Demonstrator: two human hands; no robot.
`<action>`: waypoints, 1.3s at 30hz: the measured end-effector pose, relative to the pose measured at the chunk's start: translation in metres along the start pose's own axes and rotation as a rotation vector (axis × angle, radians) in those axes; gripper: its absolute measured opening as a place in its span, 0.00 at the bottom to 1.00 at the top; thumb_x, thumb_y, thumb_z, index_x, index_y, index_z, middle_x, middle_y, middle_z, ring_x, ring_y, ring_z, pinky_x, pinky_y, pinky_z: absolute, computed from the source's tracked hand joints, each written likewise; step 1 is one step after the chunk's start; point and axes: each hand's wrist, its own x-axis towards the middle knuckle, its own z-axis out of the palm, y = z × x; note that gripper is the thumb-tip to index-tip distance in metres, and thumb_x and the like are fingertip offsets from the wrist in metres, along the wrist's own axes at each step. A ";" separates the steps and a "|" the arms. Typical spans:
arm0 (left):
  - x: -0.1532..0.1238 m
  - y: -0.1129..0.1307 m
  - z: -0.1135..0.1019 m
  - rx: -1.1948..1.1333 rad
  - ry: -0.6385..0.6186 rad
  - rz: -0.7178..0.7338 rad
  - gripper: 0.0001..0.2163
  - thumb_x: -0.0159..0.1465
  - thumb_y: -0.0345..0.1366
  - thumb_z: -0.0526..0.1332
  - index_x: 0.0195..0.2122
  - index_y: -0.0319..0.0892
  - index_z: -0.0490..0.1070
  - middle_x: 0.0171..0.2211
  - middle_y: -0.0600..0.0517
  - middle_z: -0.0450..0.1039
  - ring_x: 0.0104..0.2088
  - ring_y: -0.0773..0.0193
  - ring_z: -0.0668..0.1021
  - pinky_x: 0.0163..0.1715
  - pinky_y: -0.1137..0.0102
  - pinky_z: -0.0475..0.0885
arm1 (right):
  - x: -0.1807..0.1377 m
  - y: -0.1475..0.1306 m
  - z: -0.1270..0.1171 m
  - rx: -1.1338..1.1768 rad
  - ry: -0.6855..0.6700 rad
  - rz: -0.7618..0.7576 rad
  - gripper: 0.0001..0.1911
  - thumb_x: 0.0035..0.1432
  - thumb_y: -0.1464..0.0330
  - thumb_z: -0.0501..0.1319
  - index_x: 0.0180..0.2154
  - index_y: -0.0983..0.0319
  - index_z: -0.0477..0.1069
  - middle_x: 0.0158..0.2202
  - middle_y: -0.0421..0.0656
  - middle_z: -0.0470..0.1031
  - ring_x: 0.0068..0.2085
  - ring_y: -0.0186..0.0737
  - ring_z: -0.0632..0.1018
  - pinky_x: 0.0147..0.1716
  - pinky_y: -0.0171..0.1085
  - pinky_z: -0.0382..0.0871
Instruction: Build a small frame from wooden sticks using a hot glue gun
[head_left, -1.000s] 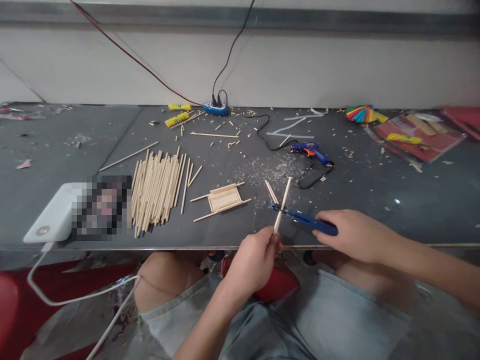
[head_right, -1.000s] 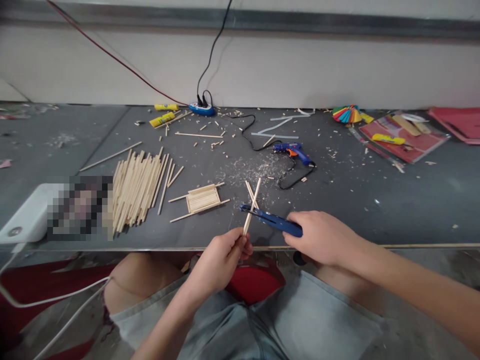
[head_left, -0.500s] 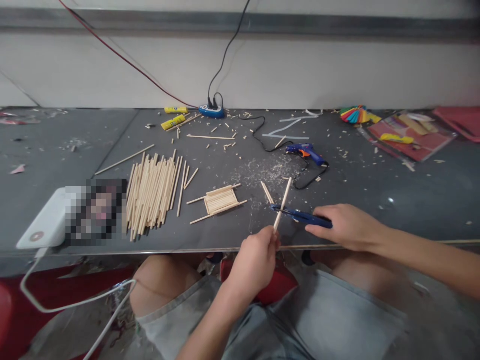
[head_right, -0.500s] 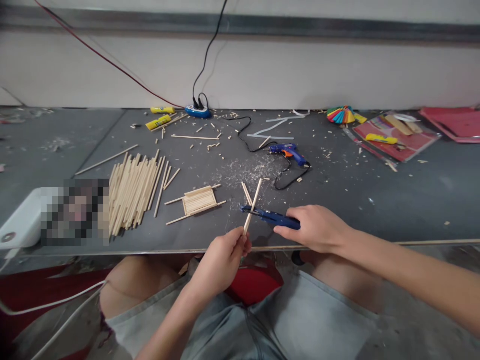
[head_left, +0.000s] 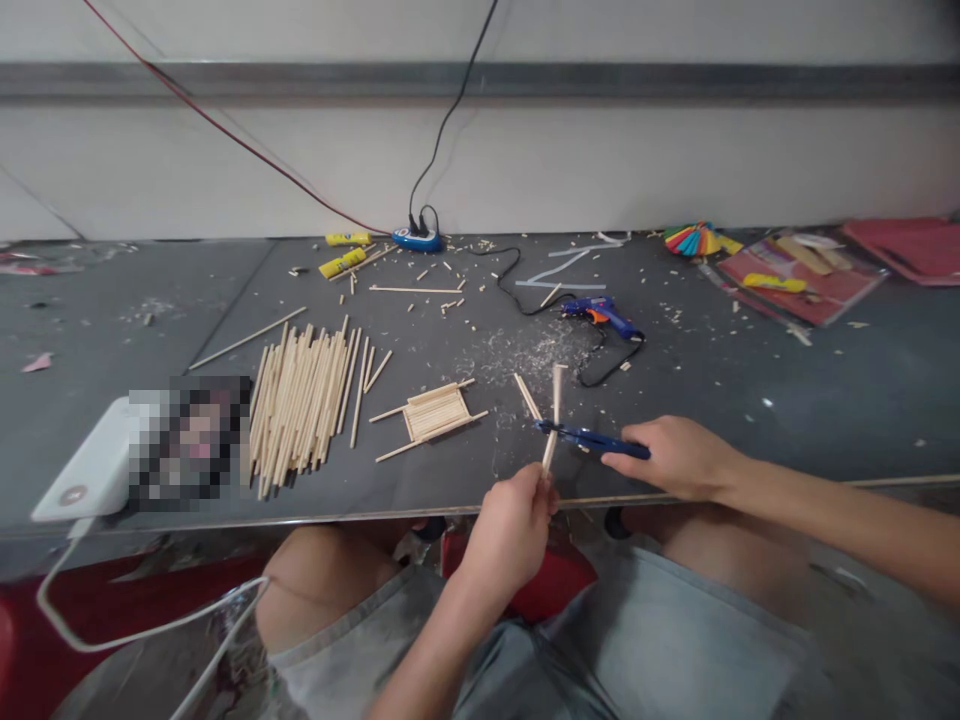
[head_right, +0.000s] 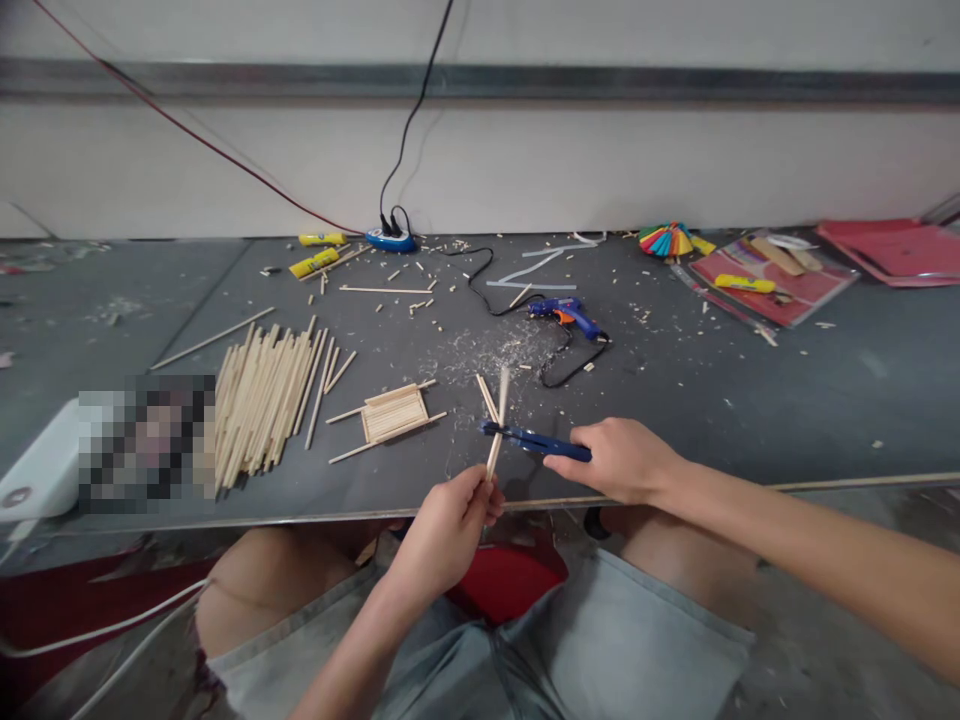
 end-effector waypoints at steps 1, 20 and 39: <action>0.000 -0.001 0.001 -0.030 -0.002 0.001 0.15 0.68 0.40 0.43 0.30 0.43 0.63 0.28 0.49 0.72 0.29 0.64 0.74 0.30 0.72 0.65 | -0.001 0.001 0.001 -0.009 -0.001 0.003 0.30 0.58 0.45 0.44 0.22 0.60 0.68 0.22 0.45 0.74 0.27 0.44 0.76 0.24 0.36 0.55; 0.007 0.013 -0.004 -0.880 -0.085 -0.206 0.13 0.59 0.42 0.60 0.37 0.36 0.67 0.34 0.46 0.74 0.31 0.66 0.77 0.37 0.67 0.72 | -0.013 0.091 -0.006 -0.011 0.083 0.463 0.35 0.54 0.41 0.43 0.39 0.61 0.71 0.38 0.54 0.77 0.38 0.58 0.77 0.28 0.42 0.63; 0.021 0.001 -0.013 -0.742 0.110 -0.191 0.11 0.61 0.39 0.58 0.41 0.37 0.65 0.36 0.47 0.75 0.32 0.67 0.77 0.35 0.70 0.72 | -0.043 0.149 0.026 -0.208 0.218 0.579 0.41 0.59 0.46 0.37 0.45 0.76 0.66 0.39 0.71 0.70 0.40 0.64 0.74 0.34 0.46 0.61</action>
